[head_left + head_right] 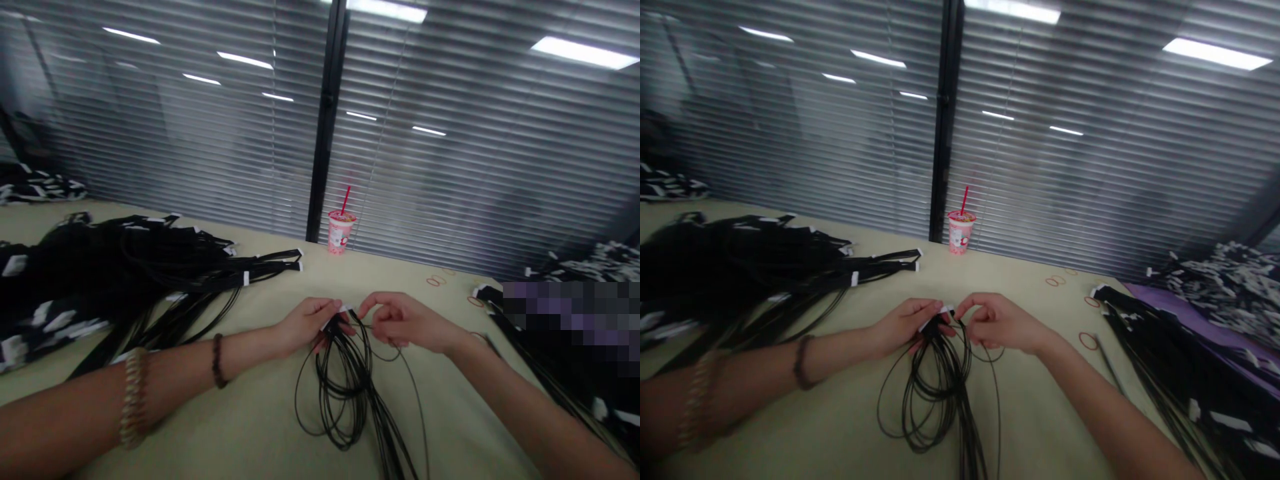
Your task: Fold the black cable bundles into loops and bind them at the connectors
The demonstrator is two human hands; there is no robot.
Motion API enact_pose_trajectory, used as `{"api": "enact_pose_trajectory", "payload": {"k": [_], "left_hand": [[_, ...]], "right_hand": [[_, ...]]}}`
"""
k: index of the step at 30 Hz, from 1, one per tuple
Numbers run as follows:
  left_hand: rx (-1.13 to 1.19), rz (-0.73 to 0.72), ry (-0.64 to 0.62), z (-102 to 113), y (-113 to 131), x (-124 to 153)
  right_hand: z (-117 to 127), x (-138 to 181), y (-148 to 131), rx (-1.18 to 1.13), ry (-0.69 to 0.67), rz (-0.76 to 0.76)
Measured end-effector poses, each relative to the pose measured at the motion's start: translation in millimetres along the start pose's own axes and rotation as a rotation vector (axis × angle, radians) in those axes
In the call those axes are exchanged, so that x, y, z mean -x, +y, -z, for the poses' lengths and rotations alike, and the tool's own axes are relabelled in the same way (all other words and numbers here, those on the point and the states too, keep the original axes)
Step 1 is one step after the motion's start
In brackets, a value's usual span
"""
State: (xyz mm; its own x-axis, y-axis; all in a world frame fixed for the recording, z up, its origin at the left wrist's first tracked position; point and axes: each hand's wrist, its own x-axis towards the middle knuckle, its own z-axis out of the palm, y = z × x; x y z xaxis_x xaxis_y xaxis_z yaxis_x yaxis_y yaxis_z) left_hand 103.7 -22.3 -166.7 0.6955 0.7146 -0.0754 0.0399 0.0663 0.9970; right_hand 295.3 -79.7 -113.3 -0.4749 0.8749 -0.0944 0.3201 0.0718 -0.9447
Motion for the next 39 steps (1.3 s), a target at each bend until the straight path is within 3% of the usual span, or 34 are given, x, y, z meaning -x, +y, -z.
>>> {"api": "enact_pose_trajectory", "payload": {"k": [3, 5, 10, 14, 17, 20, 22, 25, 29, 39], "left_hand": [[0.018, 0.006, 0.006, 1.0, 0.2, -0.9], [0.021, 0.006, 0.009, 1.6, 0.1, -1.4], [0.011, 0.012, 0.0, 2.3, 0.6, -1.4], [0.002, 0.002, -0.012, 3.1, 0.1, -1.2], [-0.003, 0.009, 0.006, 3.3, -0.2, -1.7], [-0.007, 0.038, 0.052, 2.5, 1.0, -1.8], [-0.011, 0.052, 0.078, 1.6, 2.3, -1.3], [-0.027, 0.062, 0.115, -0.1, 4.1, -0.2], [-0.081, 0.07, 0.126, -1.6, 5.4, 0.3], [-0.125, 0.055, 0.093, 0.3, 0.7, -0.6]], "right_hand": [[18.5, 17.1, -16.5, -0.207, -0.017, 0.054], [32.4, 31.0, -26.4, -0.332, 0.042, 0.213], [54.5, 58.5, -46.4, -0.531, 0.364, 0.588], [62.8, 64.0, -56.9, -0.66, 0.522, 0.711], [68.1, 56.8, -56.8, -0.675, 0.603, 0.722], [59.0, 35.0, -39.8, -0.513, 0.699, 0.64], [38.5, 13.9, -18.4, -0.27, 0.776, 0.545], [-5.3, -15.5, 16.3, 0.127, 0.634, 0.321], [-45.0, -30.2, 43.0, 0.482, 0.541, 0.324], [-43.4, -27.7, 55.7, 0.685, 0.511, 0.331]]}}
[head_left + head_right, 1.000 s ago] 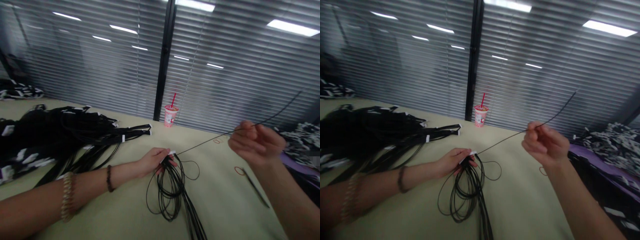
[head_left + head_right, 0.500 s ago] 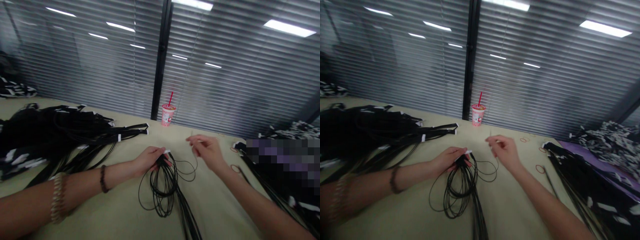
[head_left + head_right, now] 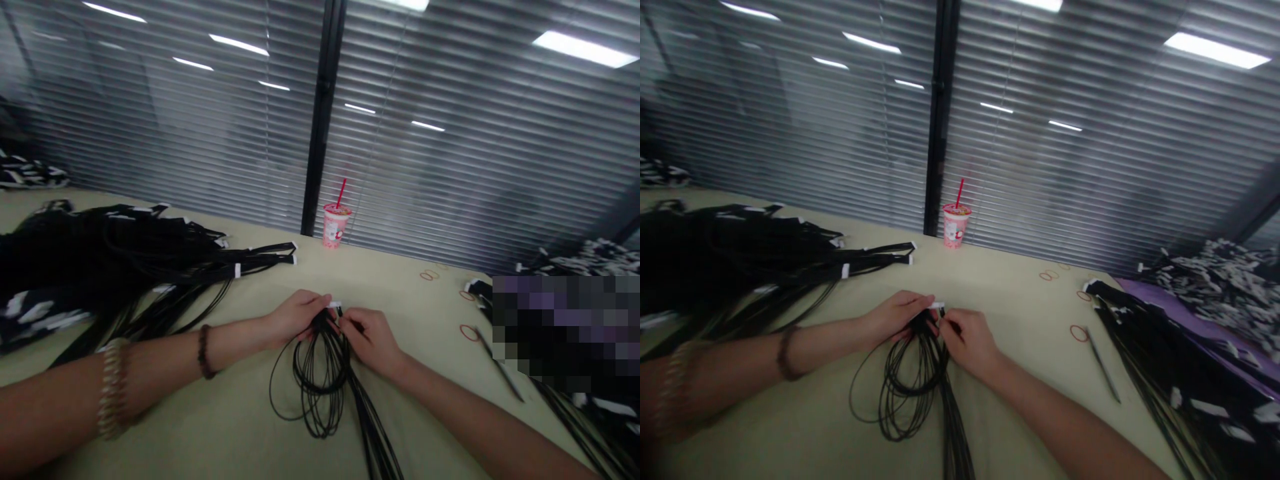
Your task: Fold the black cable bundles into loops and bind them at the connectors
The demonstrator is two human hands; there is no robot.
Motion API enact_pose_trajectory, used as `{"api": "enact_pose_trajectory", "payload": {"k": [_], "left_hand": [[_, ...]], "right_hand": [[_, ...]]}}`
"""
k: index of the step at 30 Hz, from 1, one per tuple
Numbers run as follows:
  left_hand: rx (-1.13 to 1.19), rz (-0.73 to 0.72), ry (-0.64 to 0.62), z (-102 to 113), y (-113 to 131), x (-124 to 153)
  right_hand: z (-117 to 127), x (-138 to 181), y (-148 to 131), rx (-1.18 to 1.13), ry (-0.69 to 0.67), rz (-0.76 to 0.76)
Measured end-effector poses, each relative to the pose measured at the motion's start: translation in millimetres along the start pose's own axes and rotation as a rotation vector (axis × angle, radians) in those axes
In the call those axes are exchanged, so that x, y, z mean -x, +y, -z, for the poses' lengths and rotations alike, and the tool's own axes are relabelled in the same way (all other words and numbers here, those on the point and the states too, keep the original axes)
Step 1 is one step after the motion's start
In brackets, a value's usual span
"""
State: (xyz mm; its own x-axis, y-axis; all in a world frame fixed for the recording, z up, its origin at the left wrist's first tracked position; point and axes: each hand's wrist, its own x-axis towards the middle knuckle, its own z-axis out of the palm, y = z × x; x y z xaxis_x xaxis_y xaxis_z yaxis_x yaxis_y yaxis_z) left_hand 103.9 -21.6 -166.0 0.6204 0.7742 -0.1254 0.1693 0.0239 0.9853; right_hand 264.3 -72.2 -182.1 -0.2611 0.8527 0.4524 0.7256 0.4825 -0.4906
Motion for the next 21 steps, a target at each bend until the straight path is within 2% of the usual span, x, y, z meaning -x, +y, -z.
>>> {"api": "enact_pose_trajectory", "payload": {"k": [21], "left_hand": [[-0.013, 0.009, -0.031, 0.8, -1.4, -0.9]], "right_hand": [[0.1, 1.3, -3.8, 0.124, -0.037, -0.007]]}}
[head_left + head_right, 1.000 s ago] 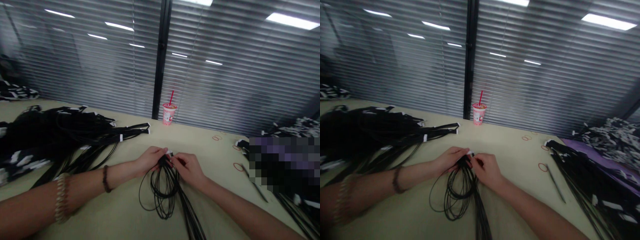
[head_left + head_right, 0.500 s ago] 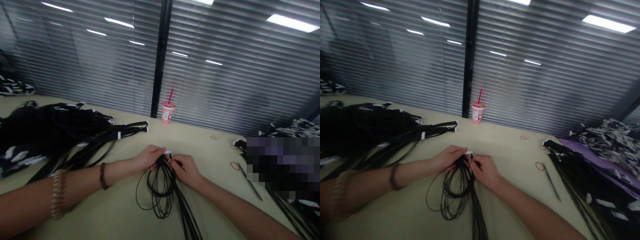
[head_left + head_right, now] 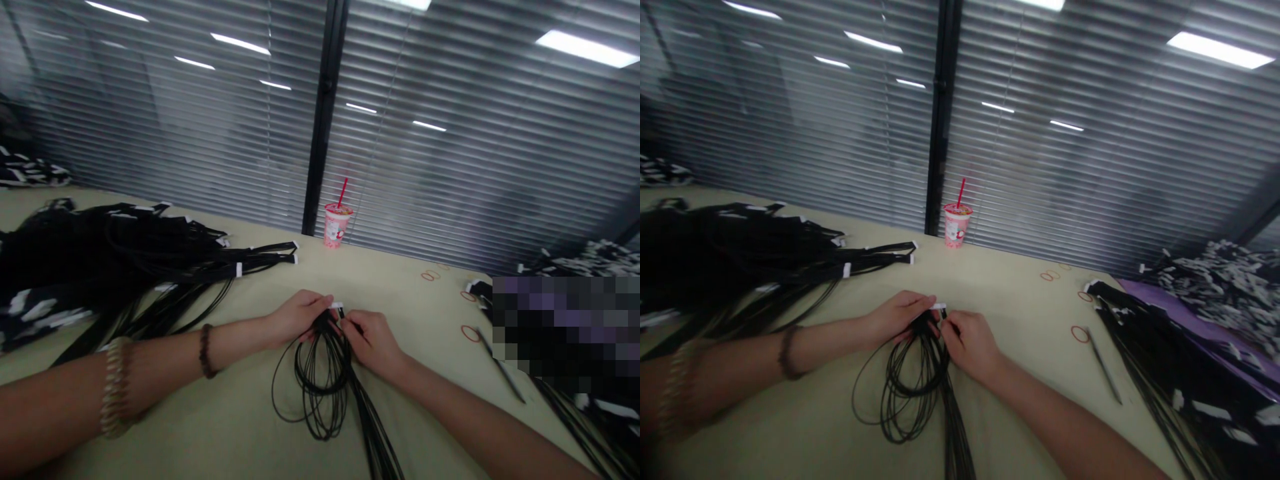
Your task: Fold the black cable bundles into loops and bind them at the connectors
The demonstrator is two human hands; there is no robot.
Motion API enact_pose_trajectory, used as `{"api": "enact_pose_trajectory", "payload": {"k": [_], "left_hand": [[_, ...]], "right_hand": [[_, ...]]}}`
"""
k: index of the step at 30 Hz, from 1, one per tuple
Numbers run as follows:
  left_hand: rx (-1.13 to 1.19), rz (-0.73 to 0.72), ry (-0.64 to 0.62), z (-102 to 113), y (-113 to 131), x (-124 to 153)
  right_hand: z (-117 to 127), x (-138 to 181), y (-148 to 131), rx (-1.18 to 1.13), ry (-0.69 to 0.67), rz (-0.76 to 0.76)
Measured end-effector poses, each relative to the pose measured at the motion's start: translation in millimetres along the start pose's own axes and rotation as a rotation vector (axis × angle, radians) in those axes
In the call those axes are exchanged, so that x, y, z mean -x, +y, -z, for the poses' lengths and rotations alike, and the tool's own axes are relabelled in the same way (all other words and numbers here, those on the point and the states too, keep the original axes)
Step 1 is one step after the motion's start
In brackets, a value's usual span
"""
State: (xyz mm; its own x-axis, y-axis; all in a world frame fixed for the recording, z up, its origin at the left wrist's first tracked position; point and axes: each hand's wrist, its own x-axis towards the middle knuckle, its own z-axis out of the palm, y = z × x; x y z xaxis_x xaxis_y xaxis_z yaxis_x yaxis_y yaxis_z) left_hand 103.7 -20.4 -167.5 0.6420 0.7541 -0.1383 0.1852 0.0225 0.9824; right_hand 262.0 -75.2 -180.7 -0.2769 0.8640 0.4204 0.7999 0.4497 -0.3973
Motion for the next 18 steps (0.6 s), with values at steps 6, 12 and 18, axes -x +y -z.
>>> {"api": "enact_pose_trajectory", "payload": {"k": [6, 12, 18], "left_hand": [[-0.025, -0.043, 0.01, -0.4, -1.1, 0.8], [-0.028, -0.057, -0.028, 0.2, -0.5, 1.6], [-0.048, -0.065, -0.096, 0.8, 1.8, 3.6]], "right_hand": [[0.8, 0.6, -4.5, 0.042, -0.042, -0.029], [5.0, -3.8, -13.2, -0.007, -0.081, -0.119], [-0.2, -2.4, -12.7, -0.038, -0.072, -0.127]]}}
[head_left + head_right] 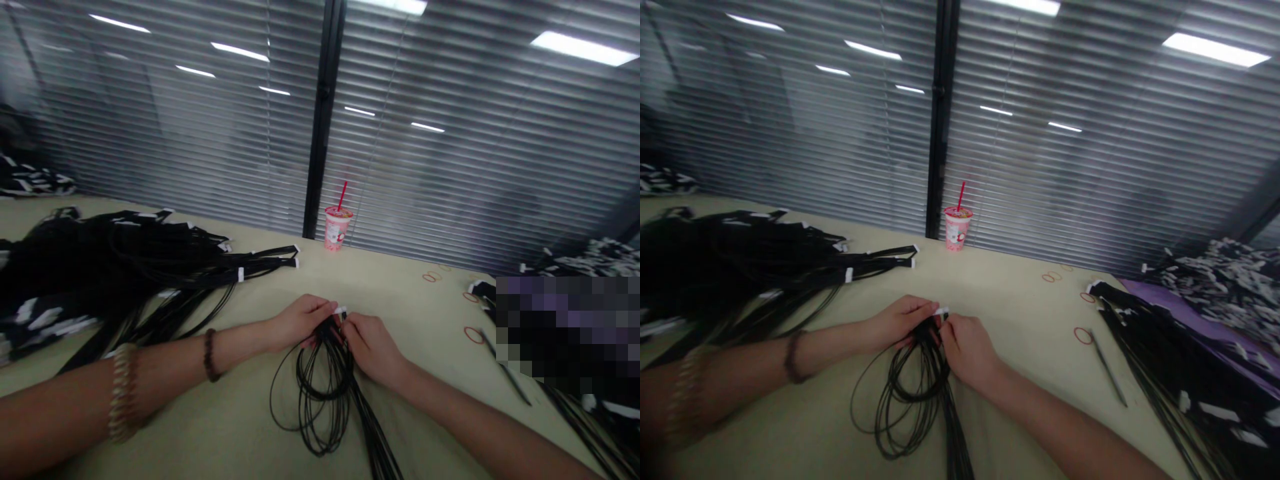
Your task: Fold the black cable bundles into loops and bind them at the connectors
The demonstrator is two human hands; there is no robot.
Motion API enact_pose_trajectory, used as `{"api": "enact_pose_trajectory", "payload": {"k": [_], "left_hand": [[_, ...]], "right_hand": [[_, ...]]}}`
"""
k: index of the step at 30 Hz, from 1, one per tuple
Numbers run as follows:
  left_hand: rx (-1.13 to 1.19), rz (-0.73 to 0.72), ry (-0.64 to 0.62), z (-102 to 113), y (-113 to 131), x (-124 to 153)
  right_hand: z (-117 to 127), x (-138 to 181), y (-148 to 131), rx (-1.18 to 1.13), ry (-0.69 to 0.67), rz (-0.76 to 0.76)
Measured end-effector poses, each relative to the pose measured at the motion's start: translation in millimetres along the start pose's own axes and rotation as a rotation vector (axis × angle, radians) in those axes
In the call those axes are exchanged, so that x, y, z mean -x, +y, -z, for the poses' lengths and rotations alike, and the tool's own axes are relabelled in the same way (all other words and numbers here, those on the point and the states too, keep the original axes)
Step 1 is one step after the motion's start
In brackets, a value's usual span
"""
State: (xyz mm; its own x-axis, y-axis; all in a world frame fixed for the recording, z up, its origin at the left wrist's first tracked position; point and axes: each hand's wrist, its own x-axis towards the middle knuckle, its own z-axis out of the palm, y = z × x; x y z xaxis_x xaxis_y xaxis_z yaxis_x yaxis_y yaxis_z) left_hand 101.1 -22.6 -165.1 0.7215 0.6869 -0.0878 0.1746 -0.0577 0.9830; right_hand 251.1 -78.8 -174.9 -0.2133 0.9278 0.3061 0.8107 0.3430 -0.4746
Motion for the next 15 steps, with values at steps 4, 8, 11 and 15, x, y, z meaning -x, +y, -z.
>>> {"api": "enact_pose_trajectory", "payload": {"k": [4, 8, 11, 15], "left_hand": [[-0.028, -0.001, -0.011, -0.1, 0.3, 1.4], [-0.044, -0.002, 0.008, -1.0, 1.0, 2.3], [-0.048, -0.005, 0.003, -1.9, 1.3, 2.9], [-0.05, -0.024, 0.005, -2.4, 0.6, 3.0]], "right_hand": [[-7.4, 3.1, 3.0, 0.026, 0.056, 0.011], [-9.0, 3.8, 4.1, -0.016, 0.079, 0.025], [-8.2, 4.0, 3.8, -0.048, 0.084, 0.017], [-8.5, 4.8, 2.4, -0.088, 0.086, 0.019]]}}
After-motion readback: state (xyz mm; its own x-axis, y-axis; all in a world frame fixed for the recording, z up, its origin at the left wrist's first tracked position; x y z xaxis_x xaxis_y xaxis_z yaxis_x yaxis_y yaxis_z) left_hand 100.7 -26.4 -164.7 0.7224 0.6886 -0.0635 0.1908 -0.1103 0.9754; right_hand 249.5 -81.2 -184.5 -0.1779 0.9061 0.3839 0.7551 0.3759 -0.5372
